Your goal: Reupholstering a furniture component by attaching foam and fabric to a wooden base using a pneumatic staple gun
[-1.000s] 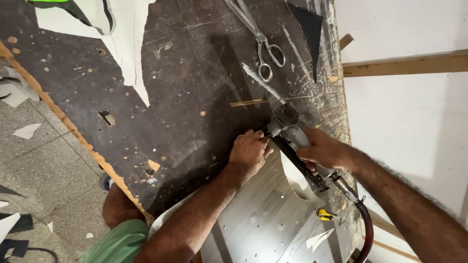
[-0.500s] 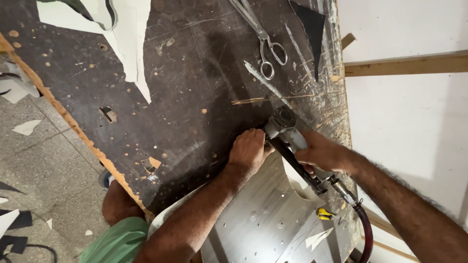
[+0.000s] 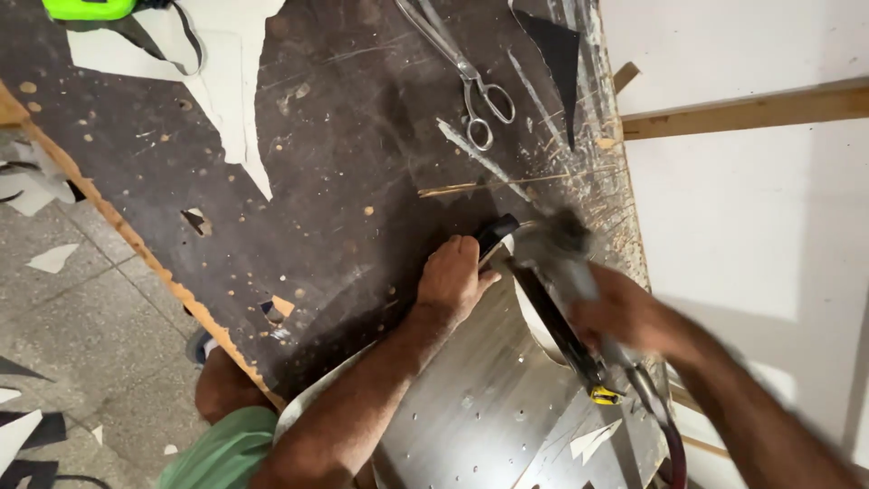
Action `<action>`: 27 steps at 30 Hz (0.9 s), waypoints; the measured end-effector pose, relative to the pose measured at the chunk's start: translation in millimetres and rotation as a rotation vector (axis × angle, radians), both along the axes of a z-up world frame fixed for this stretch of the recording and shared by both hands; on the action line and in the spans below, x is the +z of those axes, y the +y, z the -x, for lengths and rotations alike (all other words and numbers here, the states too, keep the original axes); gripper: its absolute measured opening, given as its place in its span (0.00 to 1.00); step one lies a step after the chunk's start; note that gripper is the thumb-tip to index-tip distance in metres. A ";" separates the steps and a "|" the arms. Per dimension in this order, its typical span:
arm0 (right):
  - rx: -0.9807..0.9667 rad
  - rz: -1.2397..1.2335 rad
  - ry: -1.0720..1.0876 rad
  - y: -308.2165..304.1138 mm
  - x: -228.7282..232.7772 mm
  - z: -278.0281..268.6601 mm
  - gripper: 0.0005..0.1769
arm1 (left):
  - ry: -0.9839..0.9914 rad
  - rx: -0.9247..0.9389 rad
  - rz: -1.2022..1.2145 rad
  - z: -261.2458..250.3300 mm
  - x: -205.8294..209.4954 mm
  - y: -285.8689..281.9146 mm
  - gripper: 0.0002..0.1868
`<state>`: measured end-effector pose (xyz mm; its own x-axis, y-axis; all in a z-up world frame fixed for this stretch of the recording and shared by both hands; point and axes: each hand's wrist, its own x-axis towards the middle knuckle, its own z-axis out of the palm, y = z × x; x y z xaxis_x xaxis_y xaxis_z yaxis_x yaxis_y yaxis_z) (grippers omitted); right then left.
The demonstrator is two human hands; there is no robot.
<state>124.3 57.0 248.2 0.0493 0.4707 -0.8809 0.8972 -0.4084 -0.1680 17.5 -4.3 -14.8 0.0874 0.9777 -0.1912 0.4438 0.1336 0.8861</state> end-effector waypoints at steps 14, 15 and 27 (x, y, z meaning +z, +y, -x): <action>-0.676 -0.542 -0.672 -483.9 -187.3 -249.5 0.55 | 0.313 0.089 -0.321 -3.7 -26.7 -10.3 0.26; -0.742 -0.532 -0.675 -497.9 -197.7 -249.3 0.55 | 0.314 0.029 -0.346 -0.7 -23.8 -7.7 0.26; -0.604 -0.806 -0.572 -553.8 -212.2 -222.3 0.35 | 0.459 -0.056 -0.705 26.3 -18.2 -7.0 0.15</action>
<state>346.7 -496.8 36.0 0.7524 0.6491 -0.1123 0.6211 -0.7558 -0.2072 -8.8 -11.3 -32.9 0.2023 0.8779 0.4341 0.7698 -0.4165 0.4836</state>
